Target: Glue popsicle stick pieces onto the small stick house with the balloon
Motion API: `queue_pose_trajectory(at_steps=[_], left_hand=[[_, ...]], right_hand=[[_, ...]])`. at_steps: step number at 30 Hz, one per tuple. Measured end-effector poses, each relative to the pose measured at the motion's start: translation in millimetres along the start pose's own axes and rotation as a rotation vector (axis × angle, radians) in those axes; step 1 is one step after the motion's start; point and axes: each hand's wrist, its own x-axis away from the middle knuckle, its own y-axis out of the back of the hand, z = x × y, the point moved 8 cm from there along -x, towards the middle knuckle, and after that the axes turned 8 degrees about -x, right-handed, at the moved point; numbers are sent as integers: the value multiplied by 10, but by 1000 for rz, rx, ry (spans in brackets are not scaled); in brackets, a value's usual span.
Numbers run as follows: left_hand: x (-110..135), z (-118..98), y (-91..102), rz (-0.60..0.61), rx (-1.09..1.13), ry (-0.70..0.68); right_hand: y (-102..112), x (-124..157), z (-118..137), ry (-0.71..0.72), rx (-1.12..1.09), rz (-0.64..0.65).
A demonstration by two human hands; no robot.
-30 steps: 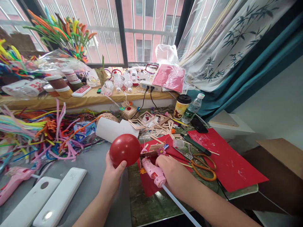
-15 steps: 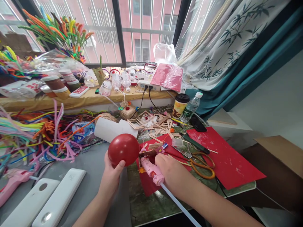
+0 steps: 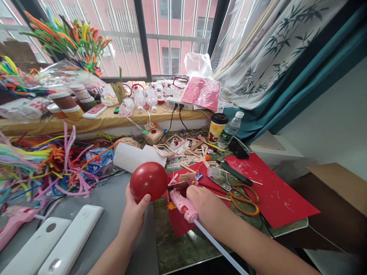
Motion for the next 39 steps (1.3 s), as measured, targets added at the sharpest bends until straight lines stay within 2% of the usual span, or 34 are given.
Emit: queue_pose_trajectory(at_steps=[15, 25, 34, 39], left_hand=[[13, -1, -6, 2, 10, -6], [3, 11, -4, 3, 9, 2], [-4, 42, 31, -10, 3, -5], [-2, 31, 25, -21, 8, -2]], right_hand=[[3, -29, -9, -26, 26, -4], [-89, -24, -110, -22, 52, -45], [-16, -14, -69, -49, 18, -35], [36, 13, -48, 27, -25, -85]])
